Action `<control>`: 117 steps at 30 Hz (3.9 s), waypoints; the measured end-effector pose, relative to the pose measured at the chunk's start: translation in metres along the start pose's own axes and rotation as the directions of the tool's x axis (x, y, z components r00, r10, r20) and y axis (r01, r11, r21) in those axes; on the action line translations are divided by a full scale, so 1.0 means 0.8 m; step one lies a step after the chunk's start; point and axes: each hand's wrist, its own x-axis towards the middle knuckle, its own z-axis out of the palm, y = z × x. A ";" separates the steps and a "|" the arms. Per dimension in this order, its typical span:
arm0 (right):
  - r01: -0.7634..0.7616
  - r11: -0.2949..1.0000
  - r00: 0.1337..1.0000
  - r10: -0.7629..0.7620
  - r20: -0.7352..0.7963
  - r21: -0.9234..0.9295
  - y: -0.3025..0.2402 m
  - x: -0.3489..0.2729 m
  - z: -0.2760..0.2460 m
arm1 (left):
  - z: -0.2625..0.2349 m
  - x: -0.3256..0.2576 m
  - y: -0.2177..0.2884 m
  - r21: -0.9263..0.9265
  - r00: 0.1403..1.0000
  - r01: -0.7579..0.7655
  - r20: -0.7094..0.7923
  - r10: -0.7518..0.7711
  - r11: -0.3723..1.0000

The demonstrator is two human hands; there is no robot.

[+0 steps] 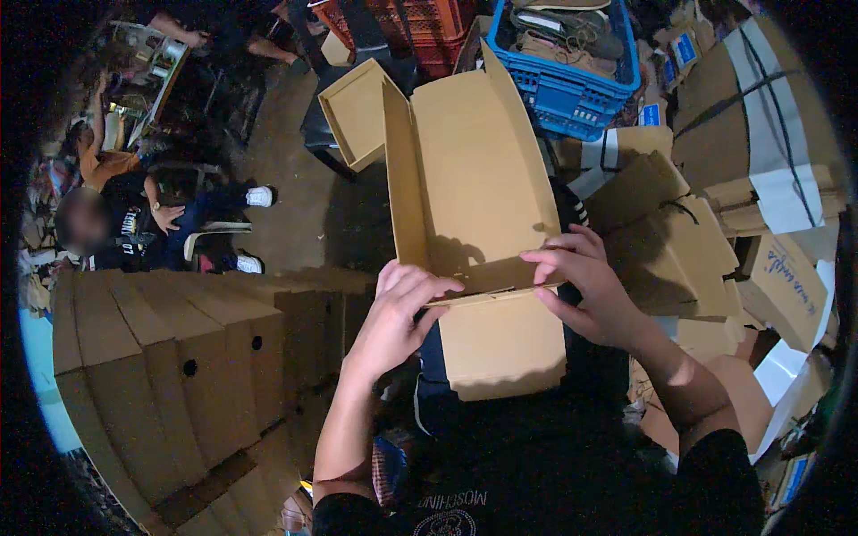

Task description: Assembling flat cardboard into shoe boxes and stacking them.

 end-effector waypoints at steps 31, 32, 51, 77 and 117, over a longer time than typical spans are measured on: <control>0.061 0.988 0.995 -0.049 -0.089 0.145 0.021 -0.016 0.003 | 0.022 0.123 0.029 -0.391 0.784 0.090 0.595 0.177 0.916; 0.029 0.987 0.997 -0.017 -0.077 0.159 0.019 -0.016 0.002 | 0.023 0.125 0.028 -0.393 0.773 0.069 0.602 0.200 0.917; 0.397 0.784 0.867 -0.491 -0.087 -0.477 0.036 -0.024 0.008 | 0.015 0.113 0.029 -0.529 0.857 0.142 0.489 0.163 0.837; 0.358 0.862 0.932 -0.351 0.088 -0.358 0.050 -0.002 -0.021 | 0.029 -0.033 -0.023 0.218 0.901 -0.269 -0.287 0.325 0.938; 0.019 0.990 0.984 -0.043 -0.175 -0.139 0.074 -0.125 -0.026 | 0.023 0.077 0.058 0.067 0.981 -0.192 -0.022 0.194 0.979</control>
